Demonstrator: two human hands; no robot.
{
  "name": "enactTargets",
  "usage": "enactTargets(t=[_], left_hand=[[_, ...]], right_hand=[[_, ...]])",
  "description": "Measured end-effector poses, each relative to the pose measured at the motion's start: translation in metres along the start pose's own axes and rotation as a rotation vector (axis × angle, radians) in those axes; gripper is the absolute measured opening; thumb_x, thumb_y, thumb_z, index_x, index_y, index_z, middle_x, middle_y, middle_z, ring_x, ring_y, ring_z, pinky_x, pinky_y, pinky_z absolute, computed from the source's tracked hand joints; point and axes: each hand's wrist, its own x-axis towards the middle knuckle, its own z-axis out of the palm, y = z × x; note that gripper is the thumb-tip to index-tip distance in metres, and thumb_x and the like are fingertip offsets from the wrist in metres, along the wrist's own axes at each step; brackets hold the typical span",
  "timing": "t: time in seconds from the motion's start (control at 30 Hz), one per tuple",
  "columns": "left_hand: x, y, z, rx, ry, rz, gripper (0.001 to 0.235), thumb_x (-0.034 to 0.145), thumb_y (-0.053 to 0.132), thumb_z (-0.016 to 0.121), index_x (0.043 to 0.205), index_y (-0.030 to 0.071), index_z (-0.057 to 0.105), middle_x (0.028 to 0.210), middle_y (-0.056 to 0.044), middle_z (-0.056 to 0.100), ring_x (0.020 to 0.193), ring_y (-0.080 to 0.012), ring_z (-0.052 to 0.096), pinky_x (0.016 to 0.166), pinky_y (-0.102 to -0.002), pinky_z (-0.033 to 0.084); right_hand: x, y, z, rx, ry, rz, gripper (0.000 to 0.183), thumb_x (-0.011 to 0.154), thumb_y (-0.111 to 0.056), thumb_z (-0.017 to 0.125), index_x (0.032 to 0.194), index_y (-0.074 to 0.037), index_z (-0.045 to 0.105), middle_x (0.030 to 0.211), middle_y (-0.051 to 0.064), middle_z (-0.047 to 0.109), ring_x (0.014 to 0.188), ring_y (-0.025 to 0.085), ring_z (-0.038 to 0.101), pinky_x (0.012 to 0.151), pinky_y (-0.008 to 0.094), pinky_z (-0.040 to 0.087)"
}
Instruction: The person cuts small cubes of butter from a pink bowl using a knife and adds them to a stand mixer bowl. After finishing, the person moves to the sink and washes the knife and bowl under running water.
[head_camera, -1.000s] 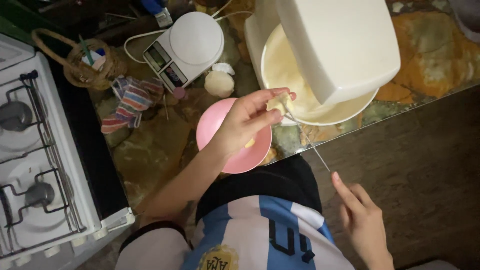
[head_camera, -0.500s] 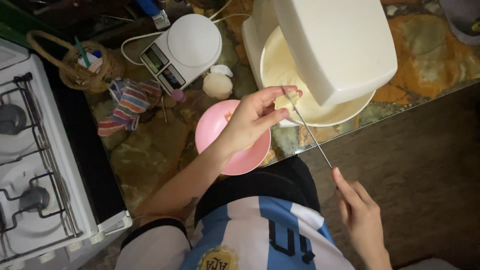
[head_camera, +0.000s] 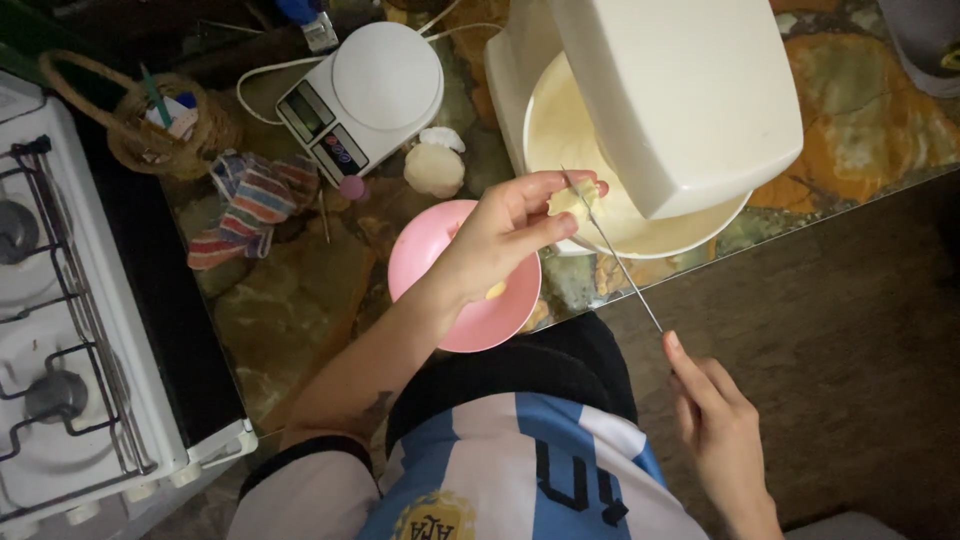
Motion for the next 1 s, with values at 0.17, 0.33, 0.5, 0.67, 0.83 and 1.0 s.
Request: enactTargets(t=[0.17, 0.33, 0.5, 0.67, 0.83, 1.0], left_hand=[[0.001, 0.000, -0.003, -0.071, 0.015, -0.095, 0.042, 0.100, 0.006, 0.065, 0.141, 0.004, 0.060, 0.133, -0.004, 0.071, 0.102, -0.0052, 0.063, 0.089, -0.022, 0.053], [0.002, -0.010, -0.007, -0.142, -0.038, -0.101, 0.042, 0.100, 0.013, 0.066, 0.140, 0.004, 0.060, 0.132, -0.004, 0.069, 0.098, -0.0067, 0.060, 0.089, -0.023, 0.052], [0.007, -0.011, -0.013, -0.100, -0.049, -0.162, 0.052, 0.099, 0.021, 0.066, 0.145, 0.001, 0.054, 0.133, -0.004, 0.067, 0.100, -0.0107, 0.065, 0.097, -0.029, 0.058], [0.002, -0.017, -0.024, -0.094, -0.003, -0.218, 0.047, 0.099, 0.010, 0.064, 0.144, 0.003, 0.053, 0.118, -0.004, 0.061, 0.108, -0.0109, 0.064, 0.105, -0.037, 0.061], [-0.025, 0.025, -0.032, -0.033, 0.042, -0.271, 0.051, 0.098, 0.017, 0.060, 0.146, 0.003, 0.049, 0.146, -0.016, 0.062, 0.137, -0.0269, 0.062, 0.101, -0.034, 0.057], [-0.037, 0.035, -0.040, -0.025, 0.097, -0.252, 0.051, 0.098, 0.021, 0.058, 0.146, 0.004, 0.049, 0.148, -0.019, 0.060, 0.140, -0.0314, 0.059, 0.106, -0.039, 0.053]], right_hand=[[0.002, -0.003, -0.002, -0.008, -0.019, 0.026, 0.061, 0.099, 0.007, 0.054, 0.154, -0.019, 0.053, 0.090, 0.004, 0.055, 0.072, 0.017, 0.048, 0.079, 0.020, 0.037], [0.000, 0.004, -0.002, -0.059, -0.041, 0.036, 0.066, 0.095, 0.009, 0.053, 0.154, -0.019, 0.054, 0.092, 0.004, 0.056, 0.073, 0.019, 0.053, 0.079, 0.023, 0.044], [0.004, -0.012, -0.007, -0.080, -0.030, 0.015, 0.060, 0.100, 0.003, 0.054, 0.155, -0.019, 0.051, 0.090, 0.005, 0.057, 0.067, 0.020, 0.045, 0.072, 0.022, 0.040], [0.000, -0.019, -0.021, 0.057, -0.115, 0.119, 0.056, 0.102, -0.007, 0.050, 0.157, -0.021, 0.049, 0.086, 0.003, 0.060, 0.062, 0.014, 0.048, 0.065, 0.025, 0.043], [0.006, -0.026, -0.025, 0.252, -0.170, 0.250, 0.050, 0.101, -0.014, 0.045, 0.151, -0.011, 0.052, 0.146, 0.008, 0.063, 0.110, 0.014, 0.065, 0.089, 0.027, 0.049], [0.001, -0.032, -0.032, 0.397, -0.185, 0.362, 0.049, 0.102, -0.011, 0.041, 0.149, -0.006, 0.052, 0.158, 0.010, 0.053, 0.147, 0.021, 0.049, 0.118, 0.032, 0.037]])
